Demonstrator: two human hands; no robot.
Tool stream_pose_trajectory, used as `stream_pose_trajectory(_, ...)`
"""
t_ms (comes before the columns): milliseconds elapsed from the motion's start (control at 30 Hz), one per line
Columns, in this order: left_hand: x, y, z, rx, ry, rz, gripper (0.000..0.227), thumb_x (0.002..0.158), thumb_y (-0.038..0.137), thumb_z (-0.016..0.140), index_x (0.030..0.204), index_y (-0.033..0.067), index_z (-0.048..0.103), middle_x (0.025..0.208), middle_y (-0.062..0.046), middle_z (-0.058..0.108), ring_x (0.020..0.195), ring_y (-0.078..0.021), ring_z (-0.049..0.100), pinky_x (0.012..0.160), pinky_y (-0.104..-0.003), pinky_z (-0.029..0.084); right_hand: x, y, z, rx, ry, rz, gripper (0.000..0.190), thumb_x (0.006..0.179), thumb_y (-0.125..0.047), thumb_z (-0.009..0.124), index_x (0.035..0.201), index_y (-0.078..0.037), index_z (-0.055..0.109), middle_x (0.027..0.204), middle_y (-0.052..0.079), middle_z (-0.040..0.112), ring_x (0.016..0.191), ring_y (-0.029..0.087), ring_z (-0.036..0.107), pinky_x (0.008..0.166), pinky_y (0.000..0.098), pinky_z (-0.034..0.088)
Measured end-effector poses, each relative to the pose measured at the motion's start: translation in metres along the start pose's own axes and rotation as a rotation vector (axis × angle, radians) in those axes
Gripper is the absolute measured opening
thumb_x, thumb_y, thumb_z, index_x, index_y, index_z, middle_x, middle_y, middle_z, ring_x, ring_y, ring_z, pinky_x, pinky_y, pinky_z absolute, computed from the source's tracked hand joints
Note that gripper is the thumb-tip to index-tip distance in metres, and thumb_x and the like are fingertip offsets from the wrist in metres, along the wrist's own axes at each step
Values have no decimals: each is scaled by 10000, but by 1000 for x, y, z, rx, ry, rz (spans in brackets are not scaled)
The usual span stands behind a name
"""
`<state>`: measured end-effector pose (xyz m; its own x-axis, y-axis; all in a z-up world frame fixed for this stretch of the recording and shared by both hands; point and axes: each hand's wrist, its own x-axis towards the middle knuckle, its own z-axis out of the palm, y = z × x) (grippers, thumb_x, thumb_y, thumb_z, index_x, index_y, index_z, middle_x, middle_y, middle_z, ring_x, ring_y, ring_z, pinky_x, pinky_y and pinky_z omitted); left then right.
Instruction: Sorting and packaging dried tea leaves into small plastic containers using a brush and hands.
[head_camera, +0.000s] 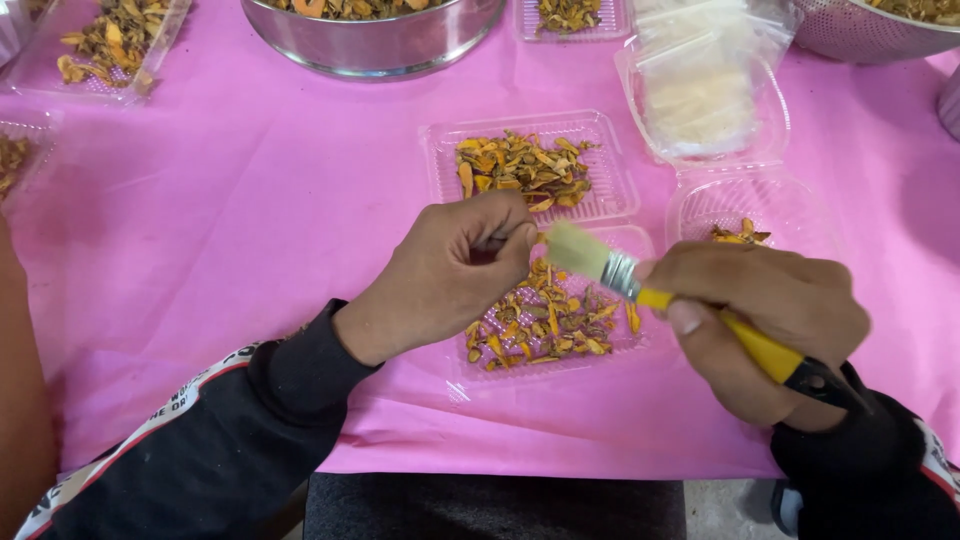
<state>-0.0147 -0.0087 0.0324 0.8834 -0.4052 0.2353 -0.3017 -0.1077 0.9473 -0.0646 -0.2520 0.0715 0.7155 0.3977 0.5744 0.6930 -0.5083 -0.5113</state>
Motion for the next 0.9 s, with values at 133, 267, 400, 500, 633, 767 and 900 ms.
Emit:
stream_pose_trajectory(133, -1, 0, -1, -32, -13, 6, 374, 1038, 98, 522, 745, 177, 302, 711, 79, 283, 638, -51, 264, 562, -245, 251, -3, 3, 2, 105, 48, 93, 216, 948, -33, 544, 1093, 52, 681, 895, 164, 736, 458, 89, 487, 490, 202, 382)
stream_pose_trajectory(267, -1, 0, -2, 5, -20, 18, 300, 1034, 99, 521, 758, 159, 420, 705, 84, 343, 641, -49, 308, 567, -243, 286, 8, -3, 5, 54, 2, -15, 191, 960, -18, 502, 931, 39, 681, 797, 125, 717, 669, 194, 717, 667, 274, 567)
stream_pose_trajectory(400, -2, -2, 0, -85, -133, 93, 281, 1057, 103, 505, 787, 145, 439, 730, 64, 395, 640, -59, 336, 573, -251, 306, 25, 9, 16, -54, 9, -182, 180, 1042, -26, 568, 1121, 93, 676, 981, 214, 706, 795, 267, 635, 742, 351, 533)
stream_pose_trajectory(500, -5, -1, 3, -82, -210, 33, 233, 1058, 114, 515, 827, 141, 499, 720, 74, 350, 630, -60, 316, 559, -255, 268, 22, 15, 31, -19, -99, -97, 202, 968, -106, 743, 1145, -29, 684, 969, 114, 588, 814, 215, 579, 744, 284, 467)
stream_pose_trajectory(633, -4, -1, 2, -45, -225, 56, 237, 1061, 108, 513, 826, 130, 493, 744, 63, 366, 657, -73, 332, 592, -259, 285, 20, 18, 35, 76, -103, -82, 152, 961, 21, 708, 1107, -7, 676, 1038, 128, 649, 873, 207, 674, 813, 287, 528)
stream_pose_trajectory(767, -1, 0, 2, 63, -247, 7, 192, 1072, 221, 515, 913, 126, 567, 740, 54, 419, 643, -83, 362, 576, -271, 315, 27, 8, 22, 52, -141, -62, 65, 1004, -63, 644, 947, -32, 645, 837, 72, 599, 693, 183, 562, 667, 274, 450)
stream_pose_trajectory(900, 4, -16, -3, 416, -284, 149, 160, 1072, 172, 425, 955, 85, 492, 887, -80, 578, 749, -262, 559, 702, -390, 431, 28, 30, -18, -228, -290, -83, 173, 1044, -152, 593, 902, -53, 587, 843, 33, 640, 781, 223, 605, 789, 369, 477)
